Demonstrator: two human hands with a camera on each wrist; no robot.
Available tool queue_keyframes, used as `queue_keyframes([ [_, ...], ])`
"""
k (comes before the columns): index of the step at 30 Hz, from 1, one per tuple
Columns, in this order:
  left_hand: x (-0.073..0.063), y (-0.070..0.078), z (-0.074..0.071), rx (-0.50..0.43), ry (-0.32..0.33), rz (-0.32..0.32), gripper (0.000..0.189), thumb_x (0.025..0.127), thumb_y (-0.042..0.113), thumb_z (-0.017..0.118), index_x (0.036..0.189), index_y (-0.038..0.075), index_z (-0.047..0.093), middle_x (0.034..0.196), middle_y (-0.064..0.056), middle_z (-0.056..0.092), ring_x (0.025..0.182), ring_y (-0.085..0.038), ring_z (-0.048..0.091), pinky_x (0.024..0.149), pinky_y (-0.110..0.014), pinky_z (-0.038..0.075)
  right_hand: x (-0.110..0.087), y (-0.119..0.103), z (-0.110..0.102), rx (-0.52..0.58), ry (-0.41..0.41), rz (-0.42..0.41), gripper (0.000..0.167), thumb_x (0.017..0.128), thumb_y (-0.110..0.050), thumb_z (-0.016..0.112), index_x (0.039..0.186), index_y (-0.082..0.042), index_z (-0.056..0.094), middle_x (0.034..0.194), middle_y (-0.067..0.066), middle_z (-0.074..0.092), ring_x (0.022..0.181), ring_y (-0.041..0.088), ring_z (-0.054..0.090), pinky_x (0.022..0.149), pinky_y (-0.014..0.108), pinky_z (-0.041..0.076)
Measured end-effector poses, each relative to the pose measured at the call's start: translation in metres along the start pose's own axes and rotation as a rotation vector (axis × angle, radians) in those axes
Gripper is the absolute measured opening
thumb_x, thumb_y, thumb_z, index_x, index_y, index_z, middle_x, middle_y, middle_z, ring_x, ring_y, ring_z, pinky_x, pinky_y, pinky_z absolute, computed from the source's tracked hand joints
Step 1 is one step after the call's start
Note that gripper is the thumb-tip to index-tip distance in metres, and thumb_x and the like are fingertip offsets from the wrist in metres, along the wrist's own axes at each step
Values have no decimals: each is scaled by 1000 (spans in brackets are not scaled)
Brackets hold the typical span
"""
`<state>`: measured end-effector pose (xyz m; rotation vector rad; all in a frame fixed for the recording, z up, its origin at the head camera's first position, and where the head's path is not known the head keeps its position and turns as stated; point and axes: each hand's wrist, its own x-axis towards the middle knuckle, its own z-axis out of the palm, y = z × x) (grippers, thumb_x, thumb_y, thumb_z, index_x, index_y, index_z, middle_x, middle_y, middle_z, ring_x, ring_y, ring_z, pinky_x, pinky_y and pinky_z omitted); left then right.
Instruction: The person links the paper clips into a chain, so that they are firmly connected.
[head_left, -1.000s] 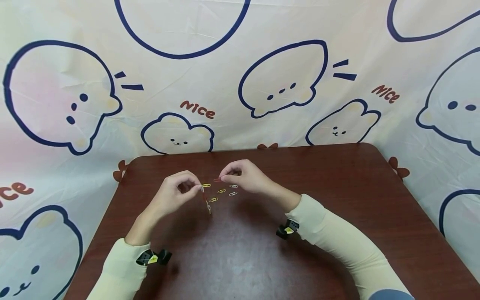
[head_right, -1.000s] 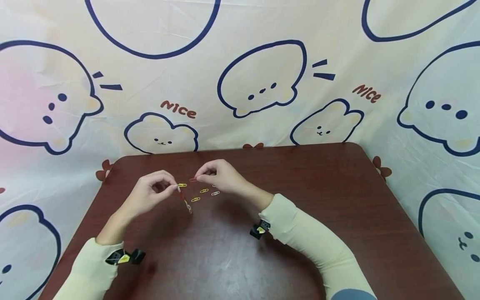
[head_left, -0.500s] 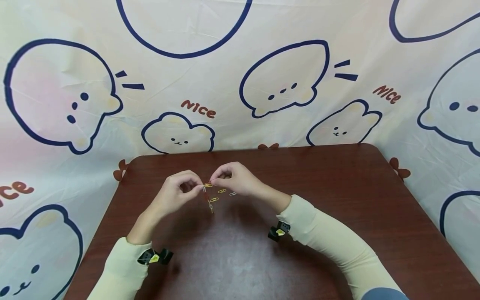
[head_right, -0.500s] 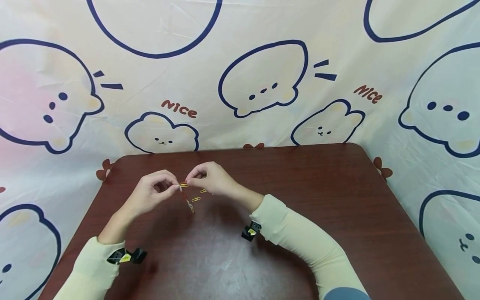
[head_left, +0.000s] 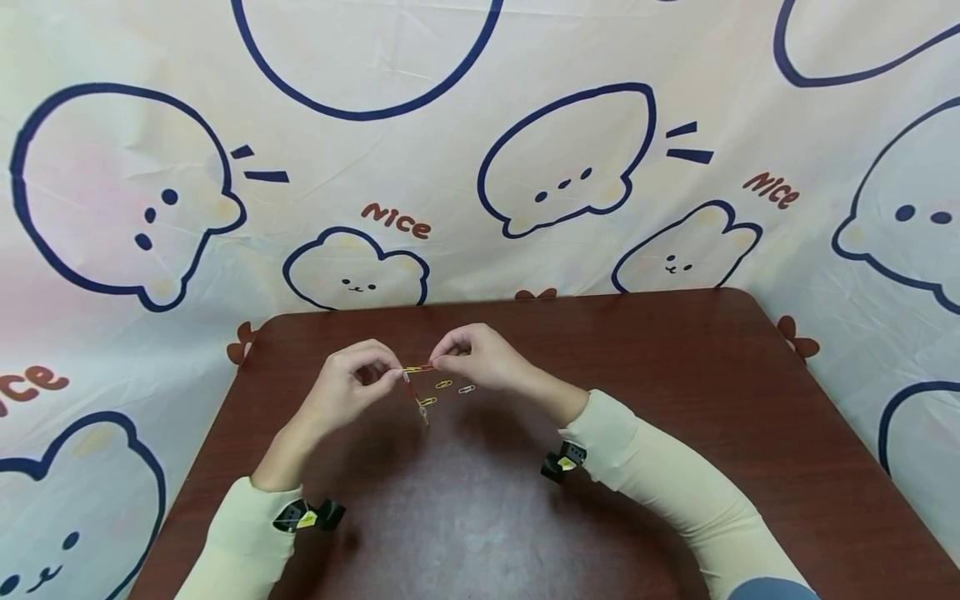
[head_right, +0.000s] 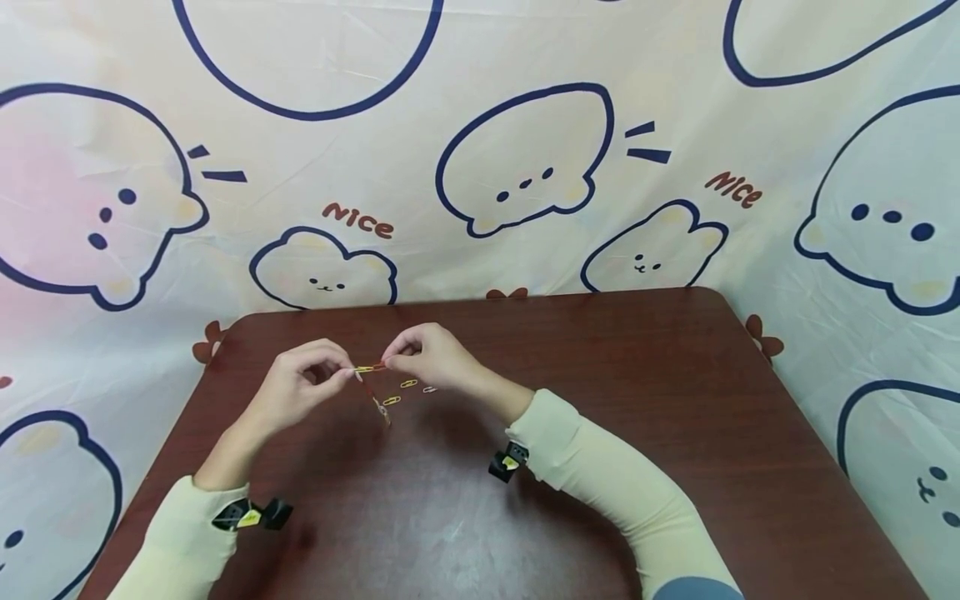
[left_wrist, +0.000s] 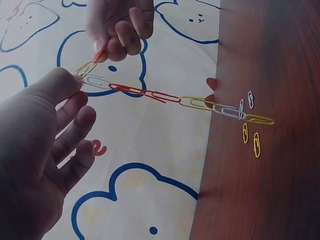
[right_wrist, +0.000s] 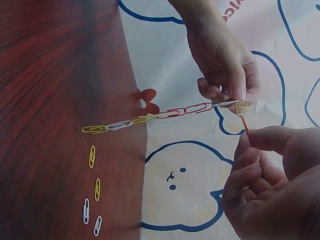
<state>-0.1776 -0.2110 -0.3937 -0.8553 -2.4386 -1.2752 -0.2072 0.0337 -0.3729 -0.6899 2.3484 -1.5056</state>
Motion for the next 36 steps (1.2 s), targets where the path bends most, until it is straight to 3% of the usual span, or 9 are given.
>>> queue_keyframes([
  [3,-1,1,0,1,8,-3,14,84,-5,78,88,8,73,87,2,67,71,-10,57,58,-28,48,-1,1,-2,3,-9,0,8,96,-13,71,97,-6,76,80,0,67,67,13,51,58,25,41],
  [6,1,16,-1,-1,6,-1,15,83,-9,77,87,4,72,86,-1,67,70,-10,56,57,-28,48,-1,1,-3,-4,-17,-7,8,96,-13,71,97,-6,76,80,0,66,67,12,50,59,25,41],
  [10,2,37,-6,-16,-28,-6,16,83,-11,76,87,4,72,85,-4,67,69,-10,56,58,-28,49,-2,2,-4,-13,-19,-8,9,97,-13,70,98,-7,76,82,4,66,68,13,50,61,25,41],
  [13,2,39,-8,-32,-75,-23,15,83,-11,76,87,3,72,85,-3,67,69,-11,56,58,-28,49,-3,2,-4,-8,-23,-8,9,97,-14,70,98,-7,75,88,10,68,71,14,51,62,26,42],
  [16,2,35,-7,-35,-115,-43,14,83,-11,76,87,2,72,84,-3,67,69,-12,56,59,-28,50,-4,2,-4,-1,-36,-10,9,97,-14,70,98,-7,75,93,15,70,72,14,53,64,26,43],
  [24,-5,3,1,-3,-146,-62,14,86,-3,78,90,10,74,86,2,68,72,-12,57,62,-30,51,-5,3,-2,-9,-48,-29,9,97,-14,71,98,-7,76,93,15,71,71,13,53,62,25,44],
  [30,-5,0,0,-10,-151,-81,13,89,6,78,95,17,74,87,7,67,74,-13,58,65,-29,51,-6,3,0,-6,-37,-31,8,96,-12,71,98,-6,75,90,12,70,70,12,51,60,24,42],
  [36,-2,1,4,-20,-127,-67,14,88,6,79,99,13,74,88,3,67,73,-15,58,64,-29,50,-5,8,4,-12,-25,-53,7,97,-11,70,97,-6,75,88,19,68,64,11,47,57,24,40],
])
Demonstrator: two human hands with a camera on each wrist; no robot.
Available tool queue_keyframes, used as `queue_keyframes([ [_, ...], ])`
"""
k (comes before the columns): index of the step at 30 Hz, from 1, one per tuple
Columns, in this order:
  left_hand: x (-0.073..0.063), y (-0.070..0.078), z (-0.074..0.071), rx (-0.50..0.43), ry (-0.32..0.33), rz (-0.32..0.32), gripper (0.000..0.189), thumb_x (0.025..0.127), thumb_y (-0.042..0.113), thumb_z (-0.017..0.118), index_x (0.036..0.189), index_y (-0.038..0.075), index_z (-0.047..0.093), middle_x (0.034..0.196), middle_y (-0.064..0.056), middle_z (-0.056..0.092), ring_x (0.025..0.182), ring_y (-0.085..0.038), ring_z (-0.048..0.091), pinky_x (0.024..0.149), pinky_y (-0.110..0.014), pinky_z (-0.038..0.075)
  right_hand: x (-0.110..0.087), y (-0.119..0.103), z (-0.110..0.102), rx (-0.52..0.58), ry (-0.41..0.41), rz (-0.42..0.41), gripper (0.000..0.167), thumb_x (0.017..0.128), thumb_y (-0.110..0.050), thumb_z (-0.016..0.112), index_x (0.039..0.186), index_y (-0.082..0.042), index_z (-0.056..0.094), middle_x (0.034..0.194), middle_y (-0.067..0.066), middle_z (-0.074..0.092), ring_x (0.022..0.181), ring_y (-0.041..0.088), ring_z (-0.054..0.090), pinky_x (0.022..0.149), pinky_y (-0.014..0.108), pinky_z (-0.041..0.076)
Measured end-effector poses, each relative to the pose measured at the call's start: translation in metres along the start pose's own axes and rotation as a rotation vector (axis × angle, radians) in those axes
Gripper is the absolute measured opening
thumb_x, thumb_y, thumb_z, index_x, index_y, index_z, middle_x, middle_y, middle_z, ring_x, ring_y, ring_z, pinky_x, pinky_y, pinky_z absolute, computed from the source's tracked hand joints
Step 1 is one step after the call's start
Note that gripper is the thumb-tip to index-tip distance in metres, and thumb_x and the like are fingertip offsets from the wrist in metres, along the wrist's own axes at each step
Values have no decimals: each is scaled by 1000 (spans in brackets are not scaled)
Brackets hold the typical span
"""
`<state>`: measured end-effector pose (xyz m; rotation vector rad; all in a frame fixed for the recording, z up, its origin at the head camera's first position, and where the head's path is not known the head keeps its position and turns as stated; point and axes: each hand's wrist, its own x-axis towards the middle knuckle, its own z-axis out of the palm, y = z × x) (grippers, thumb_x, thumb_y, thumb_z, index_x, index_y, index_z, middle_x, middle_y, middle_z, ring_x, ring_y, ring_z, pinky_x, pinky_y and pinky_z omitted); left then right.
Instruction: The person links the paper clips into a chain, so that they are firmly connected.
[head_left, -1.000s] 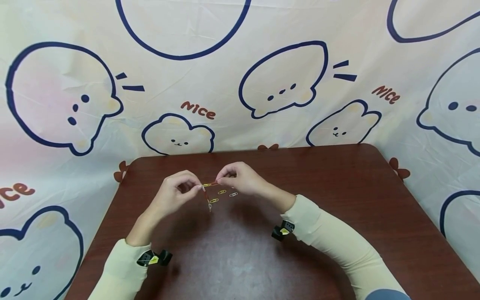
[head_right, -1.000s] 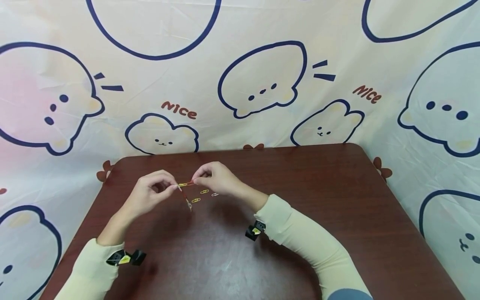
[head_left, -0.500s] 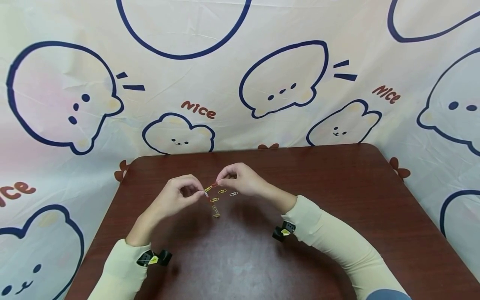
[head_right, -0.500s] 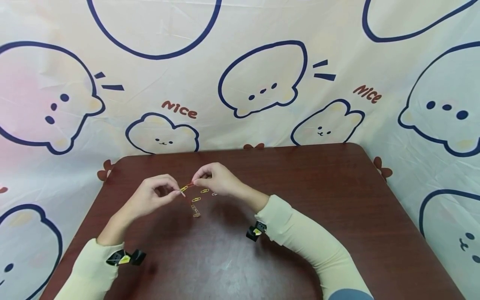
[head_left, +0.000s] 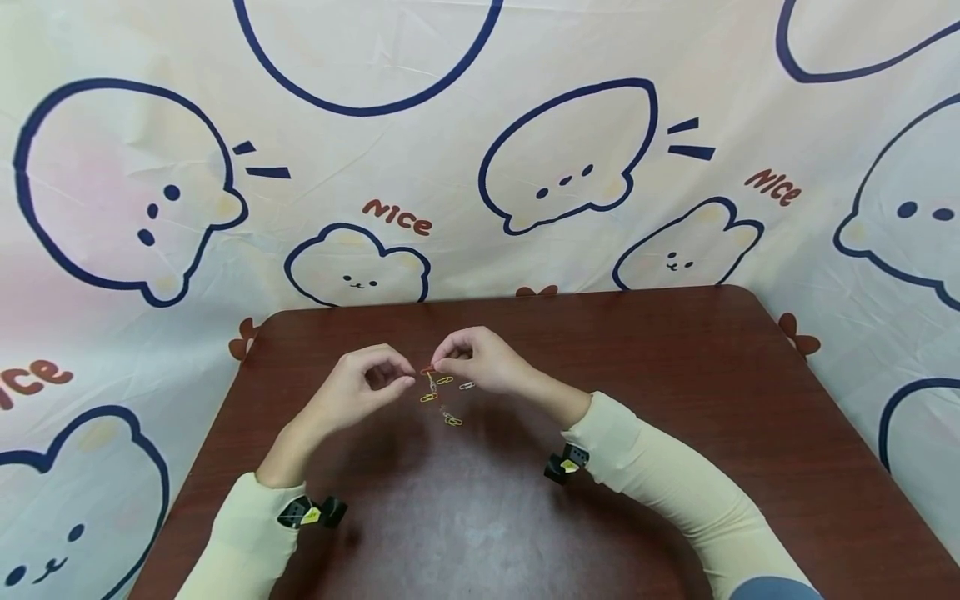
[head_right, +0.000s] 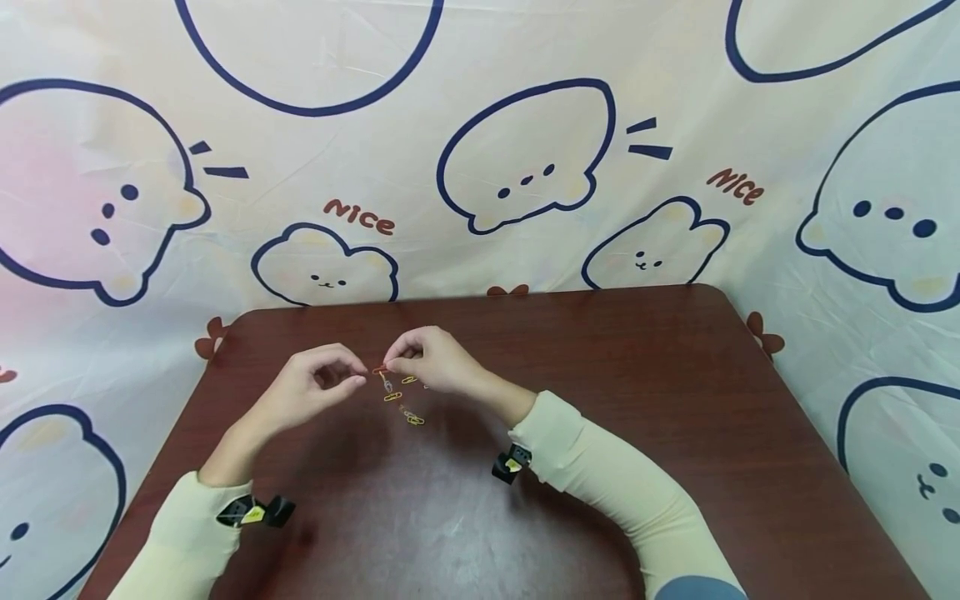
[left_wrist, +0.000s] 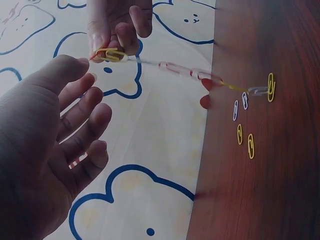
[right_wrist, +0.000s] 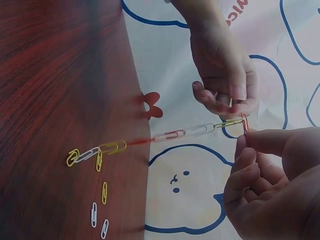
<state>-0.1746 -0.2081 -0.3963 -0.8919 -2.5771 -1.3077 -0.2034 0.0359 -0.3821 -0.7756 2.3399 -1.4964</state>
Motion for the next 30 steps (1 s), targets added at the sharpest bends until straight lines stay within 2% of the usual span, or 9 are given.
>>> queue_keyframes([
  [3,2,1,2,-17,1,7,14,88,5,79,100,11,74,89,2,68,73,-15,58,64,-30,51,0,1,2,-4,1,-18,7,97,-10,70,96,-6,75,84,15,67,61,11,46,56,24,39],
  [10,4,1,4,-21,2,15,14,89,4,77,95,16,75,86,8,67,73,-13,59,65,-31,51,0,-1,6,2,-1,-21,6,96,-10,71,96,-6,75,79,-1,65,62,10,47,55,23,40],
  [16,3,0,6,-27,1,18,12,90,3,77,95,14,75,84,8,66,73,-13,59,64,-32,51,0,1,8,-4,13,-31,5,95,-10,72,95,-7,76,83,3,68,65,11,49,58,23,40],
  [24,2,-1,7,-24,-5,15,15,89,3,77,95,16,74,84,8,66,73,-13,59,65,-30,51,1,3,11,2,32,-25,5,95,-12,72,94,-9,76,81,-1,67,64,12,50,56,24,42],
  [30,3,-1,6,-10,5,-6,10,91,4,75,95,13,74,87,7,66,75,-13,59,66,-30,51,1,5,11,37,27,-44,5,95,-10,72,96,-7,75,88,15,69,65,12,51,57,24,43],
])
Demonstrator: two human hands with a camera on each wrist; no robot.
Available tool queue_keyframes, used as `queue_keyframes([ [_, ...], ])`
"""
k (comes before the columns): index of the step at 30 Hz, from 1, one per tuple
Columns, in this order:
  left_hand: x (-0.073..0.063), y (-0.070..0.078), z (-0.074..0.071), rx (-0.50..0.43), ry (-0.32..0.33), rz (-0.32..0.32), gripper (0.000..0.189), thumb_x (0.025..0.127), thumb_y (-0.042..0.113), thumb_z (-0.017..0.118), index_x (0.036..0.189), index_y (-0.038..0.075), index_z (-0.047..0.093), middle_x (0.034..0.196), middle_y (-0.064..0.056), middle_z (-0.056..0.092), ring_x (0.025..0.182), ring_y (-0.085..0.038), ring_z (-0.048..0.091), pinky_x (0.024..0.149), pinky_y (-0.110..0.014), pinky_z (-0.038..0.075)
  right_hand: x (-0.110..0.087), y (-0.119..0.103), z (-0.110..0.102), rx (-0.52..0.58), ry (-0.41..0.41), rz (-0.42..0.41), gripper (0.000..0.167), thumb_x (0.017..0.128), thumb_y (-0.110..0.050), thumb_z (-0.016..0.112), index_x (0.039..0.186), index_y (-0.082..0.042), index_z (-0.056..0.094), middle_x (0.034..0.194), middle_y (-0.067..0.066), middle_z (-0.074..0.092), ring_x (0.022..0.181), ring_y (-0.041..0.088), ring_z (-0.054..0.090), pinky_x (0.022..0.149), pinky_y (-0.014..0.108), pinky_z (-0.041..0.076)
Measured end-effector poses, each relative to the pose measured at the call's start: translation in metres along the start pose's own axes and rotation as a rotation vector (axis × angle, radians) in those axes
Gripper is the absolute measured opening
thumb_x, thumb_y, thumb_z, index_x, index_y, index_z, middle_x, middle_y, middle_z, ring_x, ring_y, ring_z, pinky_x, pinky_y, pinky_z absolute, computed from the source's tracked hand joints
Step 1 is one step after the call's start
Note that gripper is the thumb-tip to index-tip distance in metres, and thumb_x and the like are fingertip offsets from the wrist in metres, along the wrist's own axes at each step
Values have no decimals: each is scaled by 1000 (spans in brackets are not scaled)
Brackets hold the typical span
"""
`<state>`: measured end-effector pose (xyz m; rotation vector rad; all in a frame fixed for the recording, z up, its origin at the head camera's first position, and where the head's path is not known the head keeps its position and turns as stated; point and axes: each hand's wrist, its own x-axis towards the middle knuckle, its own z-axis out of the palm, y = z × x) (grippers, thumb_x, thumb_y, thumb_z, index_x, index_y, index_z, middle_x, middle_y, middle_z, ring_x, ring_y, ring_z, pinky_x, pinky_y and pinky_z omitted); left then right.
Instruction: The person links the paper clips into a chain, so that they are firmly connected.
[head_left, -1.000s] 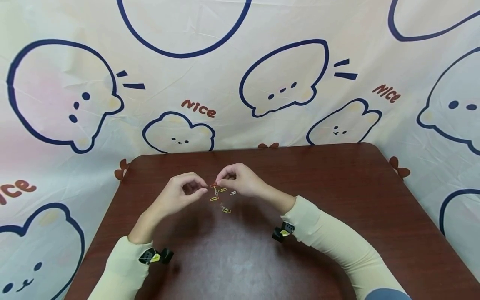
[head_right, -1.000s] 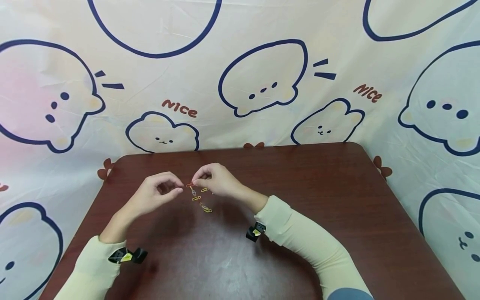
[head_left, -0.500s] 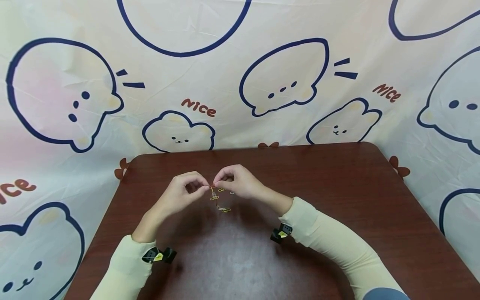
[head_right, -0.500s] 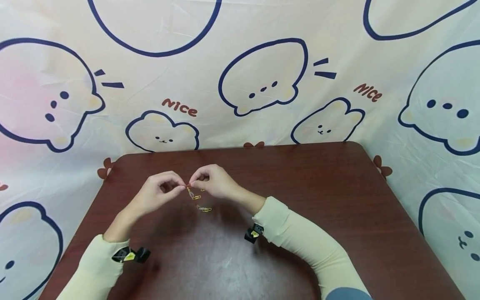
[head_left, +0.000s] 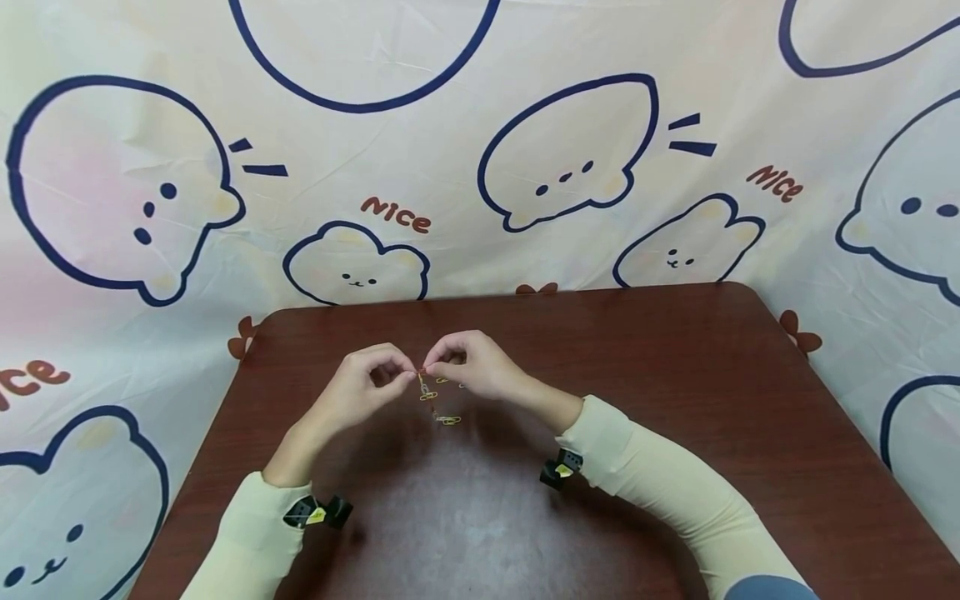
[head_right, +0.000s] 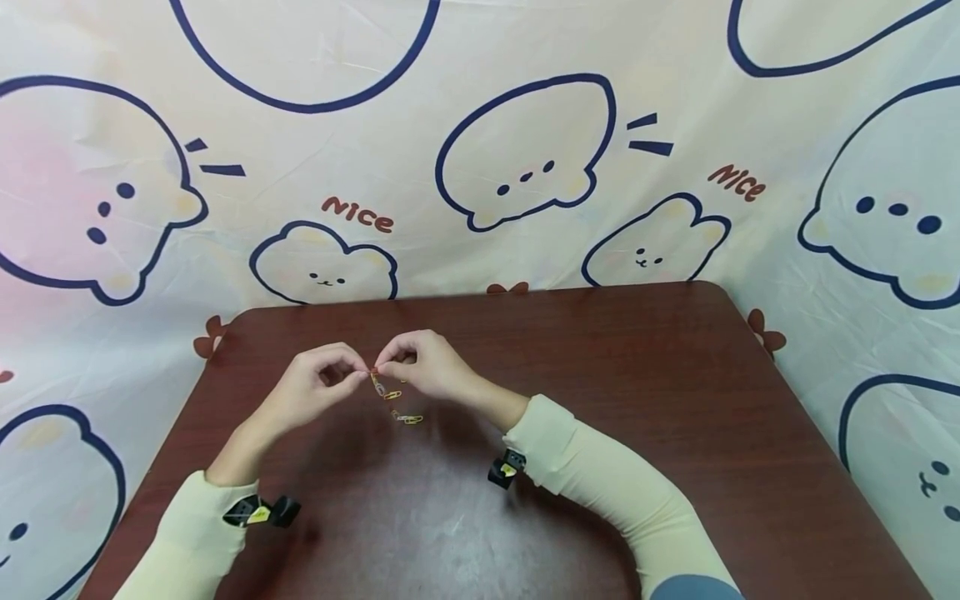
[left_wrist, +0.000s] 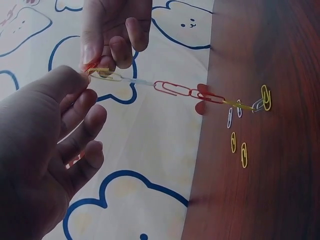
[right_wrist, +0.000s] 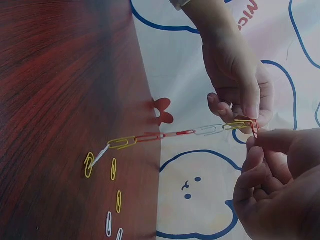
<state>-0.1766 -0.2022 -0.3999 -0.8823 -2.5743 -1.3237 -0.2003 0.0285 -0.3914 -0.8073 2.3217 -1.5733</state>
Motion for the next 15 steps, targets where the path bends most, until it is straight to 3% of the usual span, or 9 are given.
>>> queue_keyframes([
  [8,0,1,0,29,12,-35,11,91,3,75,95,13,72,88,6,66,76,-14,60,68,-32,52,-1,7,-8,19,53,16,8,95,-10,73,101,-5,75,85,4,68,69,14,55,60,24,46],
  [15,1,-1,0,24,5,-29,12,90,0,75,95,10,72,87,5,65,74,-15,59,66,-31,53,1,34,-16,-22,90,27,8,94,-11,73,100,-8,78,90,1,72,74,14,57,65,25,48],
])
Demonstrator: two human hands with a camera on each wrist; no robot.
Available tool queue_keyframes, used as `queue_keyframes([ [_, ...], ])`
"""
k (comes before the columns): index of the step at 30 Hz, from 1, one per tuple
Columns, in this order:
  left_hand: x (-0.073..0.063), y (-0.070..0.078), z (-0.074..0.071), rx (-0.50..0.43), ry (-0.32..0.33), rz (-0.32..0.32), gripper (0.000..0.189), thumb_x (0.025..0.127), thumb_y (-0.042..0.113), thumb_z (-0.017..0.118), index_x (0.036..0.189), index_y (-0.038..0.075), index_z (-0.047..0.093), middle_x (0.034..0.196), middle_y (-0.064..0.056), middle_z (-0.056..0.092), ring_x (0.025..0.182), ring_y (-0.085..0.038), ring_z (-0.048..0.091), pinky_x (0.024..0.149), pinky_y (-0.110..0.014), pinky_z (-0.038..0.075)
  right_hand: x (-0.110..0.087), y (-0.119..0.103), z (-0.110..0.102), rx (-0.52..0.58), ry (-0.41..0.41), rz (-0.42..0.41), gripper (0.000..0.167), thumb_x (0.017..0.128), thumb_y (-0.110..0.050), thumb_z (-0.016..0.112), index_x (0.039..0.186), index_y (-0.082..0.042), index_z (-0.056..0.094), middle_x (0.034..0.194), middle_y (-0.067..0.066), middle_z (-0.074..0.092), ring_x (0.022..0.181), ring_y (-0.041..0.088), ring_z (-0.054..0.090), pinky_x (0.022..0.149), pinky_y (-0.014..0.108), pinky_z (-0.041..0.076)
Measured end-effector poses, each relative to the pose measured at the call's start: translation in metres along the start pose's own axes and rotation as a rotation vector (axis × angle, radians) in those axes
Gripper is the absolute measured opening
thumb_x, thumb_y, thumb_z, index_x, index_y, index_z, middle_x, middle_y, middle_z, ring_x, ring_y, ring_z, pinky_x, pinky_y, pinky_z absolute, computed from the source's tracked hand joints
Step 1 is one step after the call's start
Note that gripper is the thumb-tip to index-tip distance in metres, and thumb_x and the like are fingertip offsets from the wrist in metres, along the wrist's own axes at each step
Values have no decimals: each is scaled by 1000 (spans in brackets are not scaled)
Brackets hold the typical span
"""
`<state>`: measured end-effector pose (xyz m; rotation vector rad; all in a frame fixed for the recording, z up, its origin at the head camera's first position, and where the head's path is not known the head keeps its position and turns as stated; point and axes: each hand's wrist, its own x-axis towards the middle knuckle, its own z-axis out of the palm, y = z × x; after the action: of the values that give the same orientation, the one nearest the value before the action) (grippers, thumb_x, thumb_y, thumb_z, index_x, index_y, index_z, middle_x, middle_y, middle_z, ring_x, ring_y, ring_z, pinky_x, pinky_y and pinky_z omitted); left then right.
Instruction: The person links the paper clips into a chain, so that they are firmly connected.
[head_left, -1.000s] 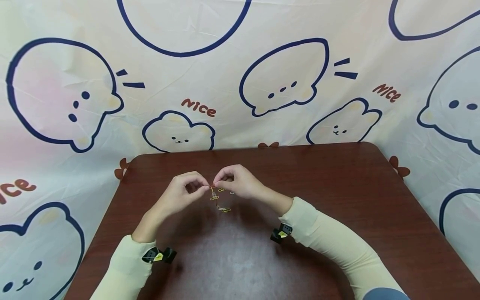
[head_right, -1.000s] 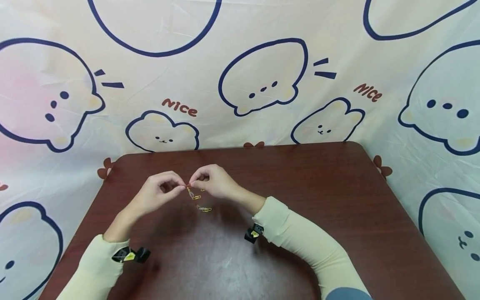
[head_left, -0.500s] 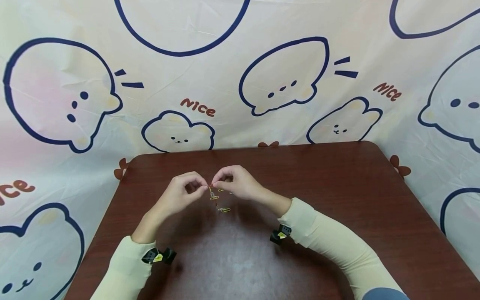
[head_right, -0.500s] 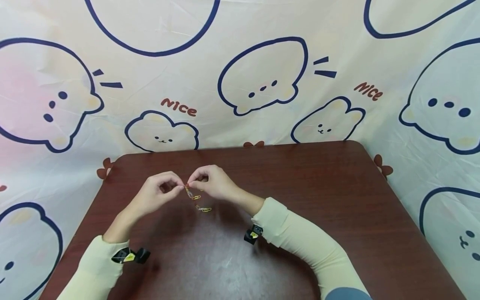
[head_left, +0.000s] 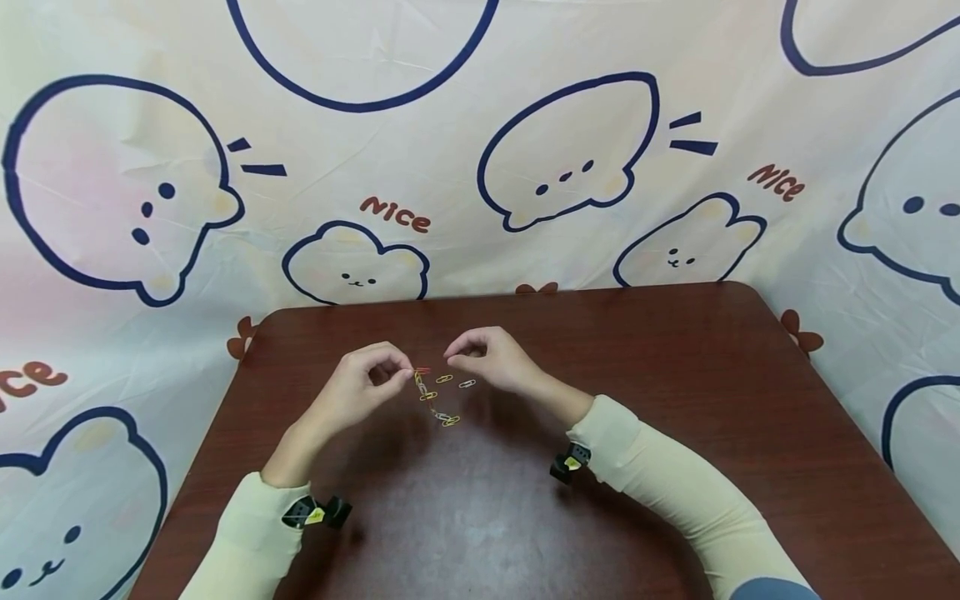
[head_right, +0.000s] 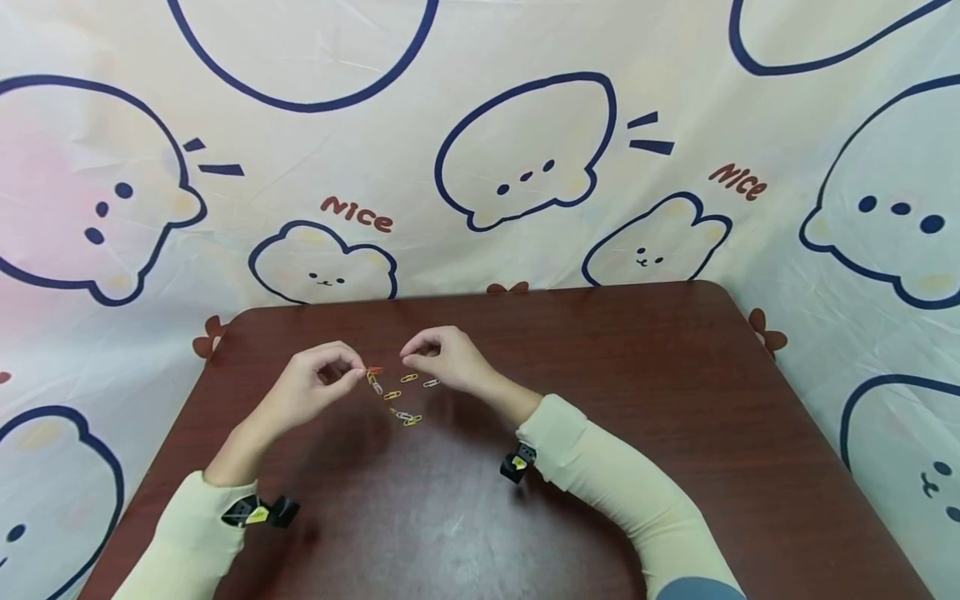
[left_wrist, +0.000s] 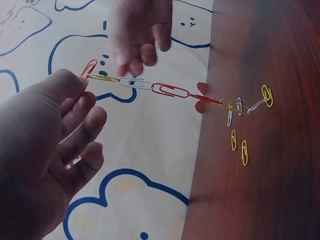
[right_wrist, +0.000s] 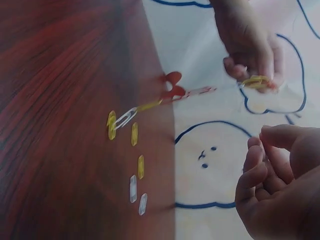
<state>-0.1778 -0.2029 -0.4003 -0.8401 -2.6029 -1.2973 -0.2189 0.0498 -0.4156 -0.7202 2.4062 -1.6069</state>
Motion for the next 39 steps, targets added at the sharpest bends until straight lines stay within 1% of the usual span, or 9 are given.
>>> queue_keyframes([
  [3,0,0,0,-3,-5,-1,10,90,-1,75,95,7,72,87,4,66,73,-16,59,66,-32,53,1,13,-2,-14,3,9,9,94,-12,74,100,-6,78,92,1,73,77,13,60,67,26,49],
  [7,0,0,-1,-4,-5,-5,10,90,0,75,94,9,72,87,4,66,73,-16,59,66,-31,54,2,32,-3,-50,4,18,11,93,-12,75,100,-4,78,94,1,75,82,11,64,73,25,51],
  [11,-1,0,-1,-2,-1,-2,10,90,1,75,94,9,72,87,5,66,73,-16,59,66,-30,53,3,50,-4,-95,0,23,9,92,-13,75,99,-7,79,94,0,76,81,12,63,72,26,50],
  [15,-1,1,-1,-2,2,4,12,90,0,75,94,10,72,87,5,66,73,-15,59,66,-29,53,3,65,-3,-124,1,54,7,92,-12,76,97,-9,79,94,0,75,76,12,61,69,27,49],
  [19,0,1,0,-7,3,8,12,89,-1,75,94,9,72,87,5,66,74,-15,59,66,-29,53,4,76,1,-173,6,55,8,91,-10,77,98,-8,80,96,1,76,79,10,61,71,25,48],
  [22,0,2,0,-13,2,12,12,89,-2,75,94,8,72,88,4,66,74,-15,59,66,-29,53,5,82,4,-220,8,35,9,90,-9,78,98,-8,80,97,1,76,79,9,61,72,25,48],
  [25,1,2,0,-11,0,14,13,89,-1,76,94,11,72,88,5,66,75,-15,59,66,-30,53,6,87,7,-262,9,21,9,89,-9,78,98,-8,80,95,0,77,76,7,60,70,24,48],
  [32,0,1,0,-9,8,23,17,88,-2,76,93,13,71,87,5,66,75,-14,58,66,-29,52,7,89,12,-310,-8,37,11,88,-8,79,99,-9,80,91,-1,76,69,5,58,66,23,47],
  [39,0,2,-1,-5,-1,19,11,90,1,75,94,10,72,86,6,65,76,-14,58,66,-29,51,7,89,16,-430,-21,21,10,88,-15,81,98,-16,80,94,-4,73,76,7,61,70,26,50],
])
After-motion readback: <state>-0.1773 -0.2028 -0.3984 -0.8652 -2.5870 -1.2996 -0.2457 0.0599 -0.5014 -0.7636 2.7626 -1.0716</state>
